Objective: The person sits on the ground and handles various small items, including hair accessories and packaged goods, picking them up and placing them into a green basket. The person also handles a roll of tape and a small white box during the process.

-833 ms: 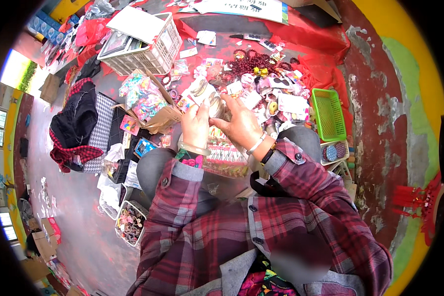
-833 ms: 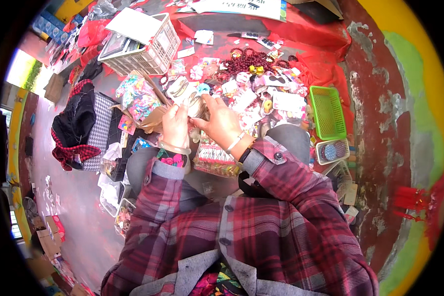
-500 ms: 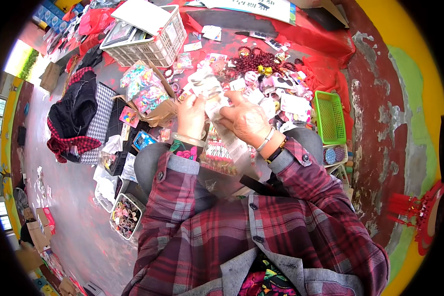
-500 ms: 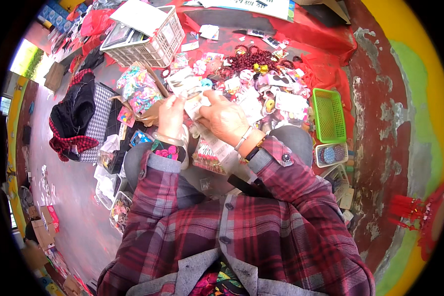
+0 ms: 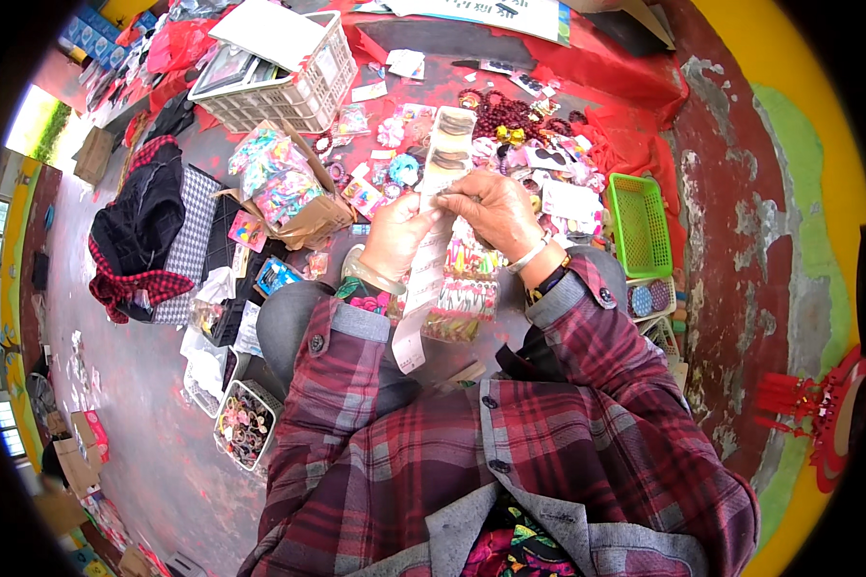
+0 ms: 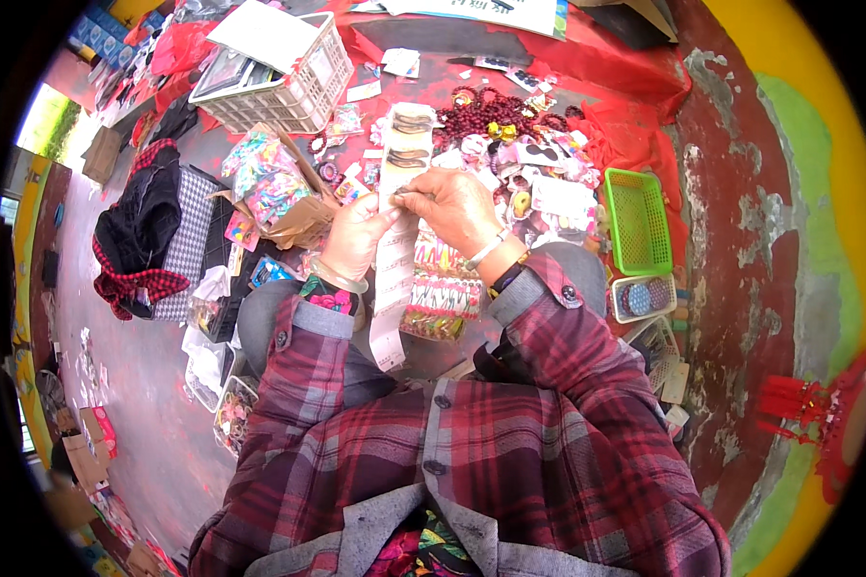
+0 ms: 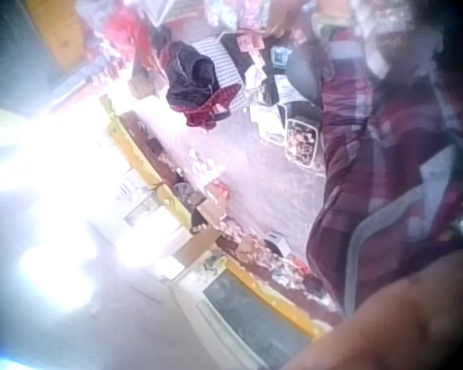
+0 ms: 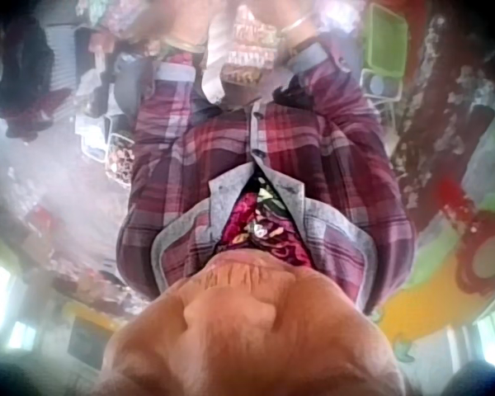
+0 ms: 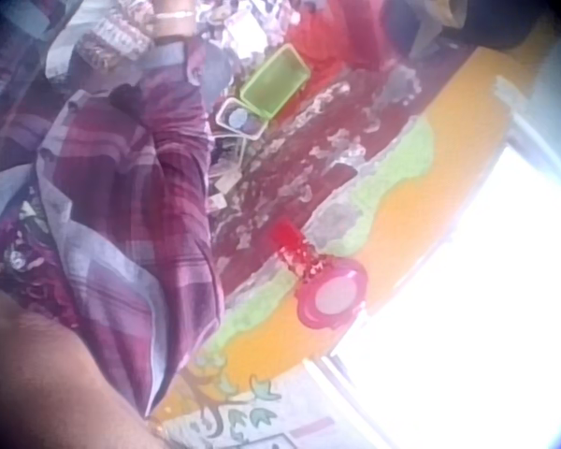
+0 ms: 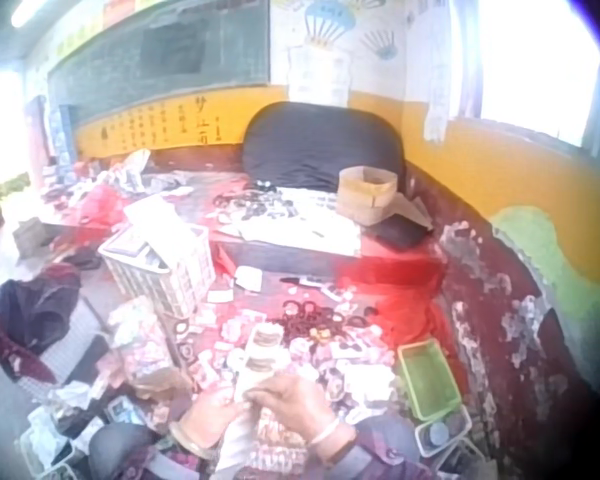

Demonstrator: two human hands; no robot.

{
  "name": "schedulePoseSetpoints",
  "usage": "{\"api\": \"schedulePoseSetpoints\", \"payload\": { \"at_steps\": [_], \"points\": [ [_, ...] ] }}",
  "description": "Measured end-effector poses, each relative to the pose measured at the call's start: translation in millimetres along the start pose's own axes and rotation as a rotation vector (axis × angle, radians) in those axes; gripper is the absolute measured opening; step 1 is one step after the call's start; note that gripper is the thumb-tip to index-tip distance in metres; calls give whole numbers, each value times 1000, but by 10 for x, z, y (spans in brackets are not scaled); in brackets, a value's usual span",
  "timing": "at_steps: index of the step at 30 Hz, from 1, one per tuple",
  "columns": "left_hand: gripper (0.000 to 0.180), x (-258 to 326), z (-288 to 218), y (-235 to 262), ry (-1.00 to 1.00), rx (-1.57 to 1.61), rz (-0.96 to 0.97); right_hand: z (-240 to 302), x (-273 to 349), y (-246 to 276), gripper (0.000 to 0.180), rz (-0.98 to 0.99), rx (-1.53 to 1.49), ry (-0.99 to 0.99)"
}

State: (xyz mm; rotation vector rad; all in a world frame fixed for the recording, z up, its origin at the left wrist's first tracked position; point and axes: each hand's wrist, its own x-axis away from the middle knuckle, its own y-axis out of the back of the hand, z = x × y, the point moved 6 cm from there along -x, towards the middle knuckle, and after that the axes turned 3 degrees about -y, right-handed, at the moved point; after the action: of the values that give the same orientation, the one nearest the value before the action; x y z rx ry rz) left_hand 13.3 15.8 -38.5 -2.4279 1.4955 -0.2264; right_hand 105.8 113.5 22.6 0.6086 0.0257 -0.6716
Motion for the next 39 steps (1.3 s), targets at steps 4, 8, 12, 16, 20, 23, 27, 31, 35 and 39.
{"api": "schedulePoseSetpoints", "payload": {
  "at_steps": [4, 8, 12, 16, 20, 23, 27, 31, 35, 39],
  "points": [
    [17, -37, 2, -16, 38, 91, 0, -254, -11, -63, 17, -1, -348, -246],
    [20, -43, -5, -4, 40, 122, -19, -291, -29, -109, 12, -34, -588, -287],
    [21, -52, 5, -6, 41, 169, -11, -307, -17, -149, 9, -35, -768, -418],
    [22, -40, -49, -46, 58, 201, -35, -353, -20, -157, 10, -22, -808, -447],
    [21, -65, -39, -1, 21, 201, -78, -533, -24, -81, 14, -189, -911, -395],
    [19, 11, -102, 162, 7, 277, -162, -824, -181, 349, 17, -308, -1096, -571],
    [15, -5, -168, 215, -65, 54, -190, -454, -256, 583, 14, -209, -745, -252],
    [17, -4, -252, 56, -126, -518, -129, 52, -139, 379, 37, -138, -163, -11],
    [15, 68, -251, -53, -96, -649, -109, 211, -141, 380, 32, -137, 237, 194],
    [21, 25, -155, -35, -206, -586, -94, 220, -110, 353, 24, -105, 279, 264]
  ]
}}
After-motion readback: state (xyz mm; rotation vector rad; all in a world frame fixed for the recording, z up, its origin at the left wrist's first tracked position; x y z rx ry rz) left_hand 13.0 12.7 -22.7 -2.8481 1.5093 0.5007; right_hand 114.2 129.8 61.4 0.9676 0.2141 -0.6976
